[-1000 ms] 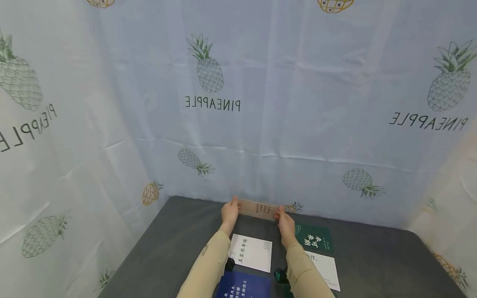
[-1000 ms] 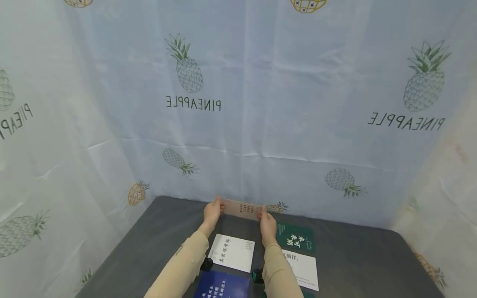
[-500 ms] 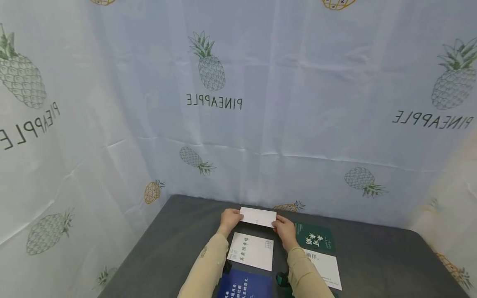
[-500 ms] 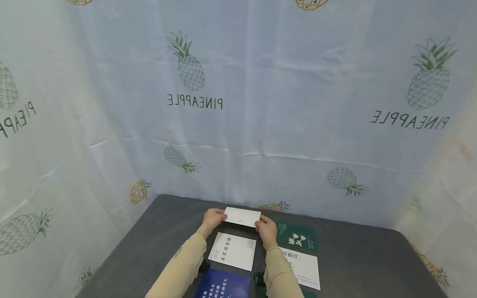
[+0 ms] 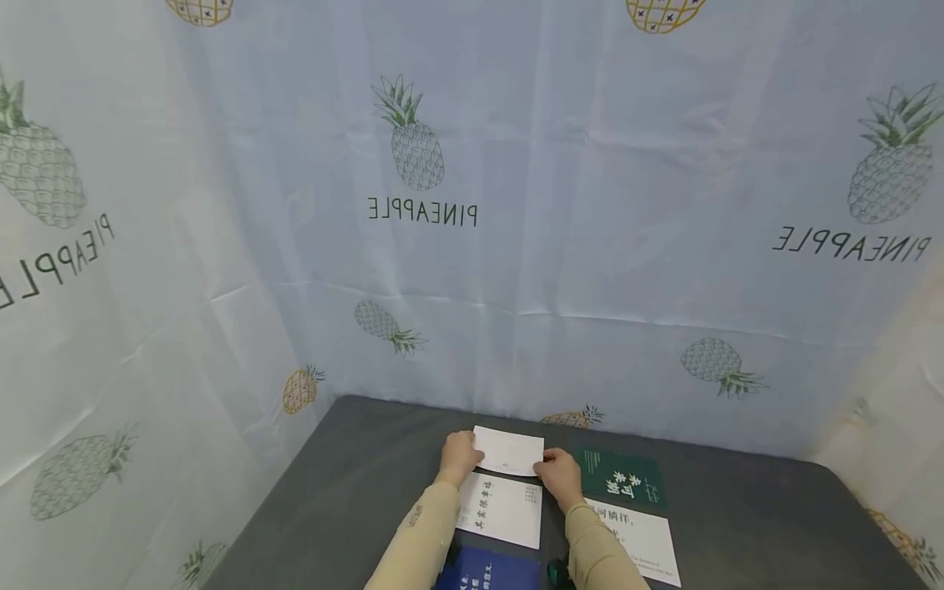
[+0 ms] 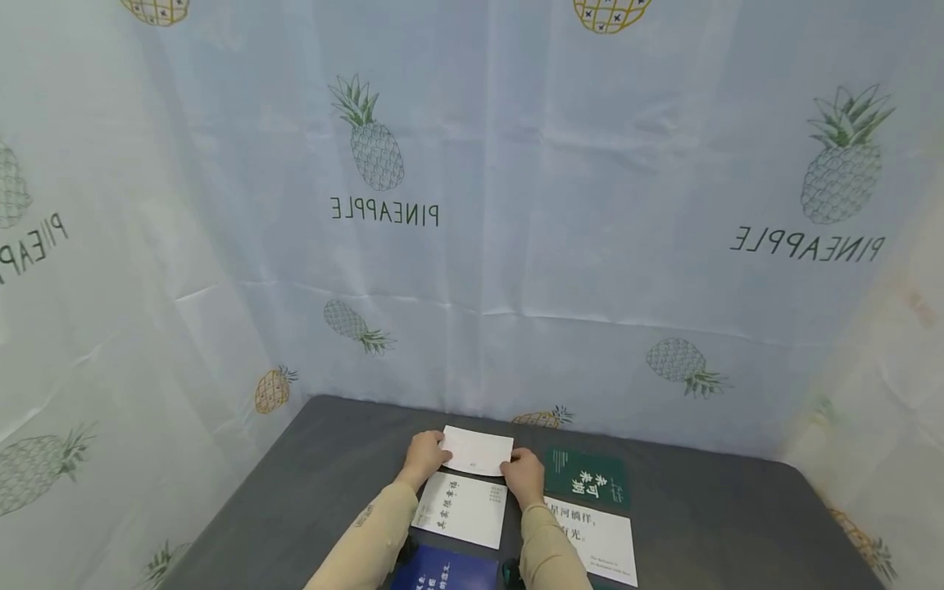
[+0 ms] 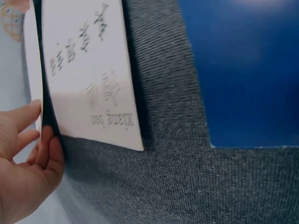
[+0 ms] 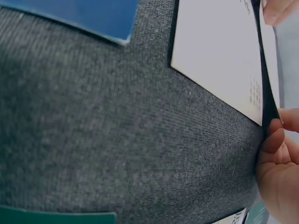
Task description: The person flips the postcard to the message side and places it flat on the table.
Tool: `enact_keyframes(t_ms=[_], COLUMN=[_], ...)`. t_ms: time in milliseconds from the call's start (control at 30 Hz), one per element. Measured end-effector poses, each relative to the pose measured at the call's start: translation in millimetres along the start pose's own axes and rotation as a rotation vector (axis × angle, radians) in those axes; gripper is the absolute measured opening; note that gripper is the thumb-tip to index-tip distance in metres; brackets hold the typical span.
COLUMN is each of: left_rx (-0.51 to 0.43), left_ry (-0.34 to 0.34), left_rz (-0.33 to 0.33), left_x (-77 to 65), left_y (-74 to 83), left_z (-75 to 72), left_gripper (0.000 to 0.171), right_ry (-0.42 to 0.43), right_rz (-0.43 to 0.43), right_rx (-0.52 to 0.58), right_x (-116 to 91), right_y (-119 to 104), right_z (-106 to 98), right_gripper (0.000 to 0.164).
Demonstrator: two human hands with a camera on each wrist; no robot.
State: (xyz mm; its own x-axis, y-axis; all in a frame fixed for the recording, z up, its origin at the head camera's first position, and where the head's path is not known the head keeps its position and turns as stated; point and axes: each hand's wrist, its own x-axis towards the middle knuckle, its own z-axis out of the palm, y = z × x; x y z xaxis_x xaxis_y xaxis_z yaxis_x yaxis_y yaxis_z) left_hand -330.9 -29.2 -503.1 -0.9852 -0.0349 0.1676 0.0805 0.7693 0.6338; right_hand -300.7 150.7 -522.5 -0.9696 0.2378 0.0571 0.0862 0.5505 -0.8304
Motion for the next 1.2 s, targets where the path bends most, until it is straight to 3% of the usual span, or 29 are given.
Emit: enact_keyframes(t_ms=[167, 500, 600, 767, 1000, 1200], left_rx=[0.148, 0.243, 0.243, 0.238, 0.28, 0.291], left_ry=[0.041, 0.02, 0.009, 0.003, 0.06, 0.121], left_rz=[0.023, -0.076, -0.063, -0.019, 0.113, 0.269], left_x=[0.2, -5.1, -6.2, -3.6, -2.3, 0.0], left_y=[5.7, 8.6, 7.7, 8.0, 10.4, 37.7], left_z=[6.2, 1.3, 1.6, 2.2, 3.5, 4.6], left_gripper=[0.016, 0.024, 0.024, 0.025, 0.027, 0.021], right_ry=[0.004, 0.023, 0.025, -0.018, -0.009, 0.035], right_rz=[-0.007, -0.013, -0.022, -0.062, -0.074, -0.099], right_rx=[-0.12, -0.22, -0.233, -0.263, -0.163, -0.131], right_x=[-2.4, -7.9, -7.7, -4.6, -1.4, 4.7], right_y=[-3.8, -8.7, -8.0, -7.3, -2.3, -0.7], right_z=[0.4, 5.9, 6.3, 4.0, -13.0, -45.5], right_gripper=[0.033, 0.03, 0.028, 0.024, 0.02, 0.022])
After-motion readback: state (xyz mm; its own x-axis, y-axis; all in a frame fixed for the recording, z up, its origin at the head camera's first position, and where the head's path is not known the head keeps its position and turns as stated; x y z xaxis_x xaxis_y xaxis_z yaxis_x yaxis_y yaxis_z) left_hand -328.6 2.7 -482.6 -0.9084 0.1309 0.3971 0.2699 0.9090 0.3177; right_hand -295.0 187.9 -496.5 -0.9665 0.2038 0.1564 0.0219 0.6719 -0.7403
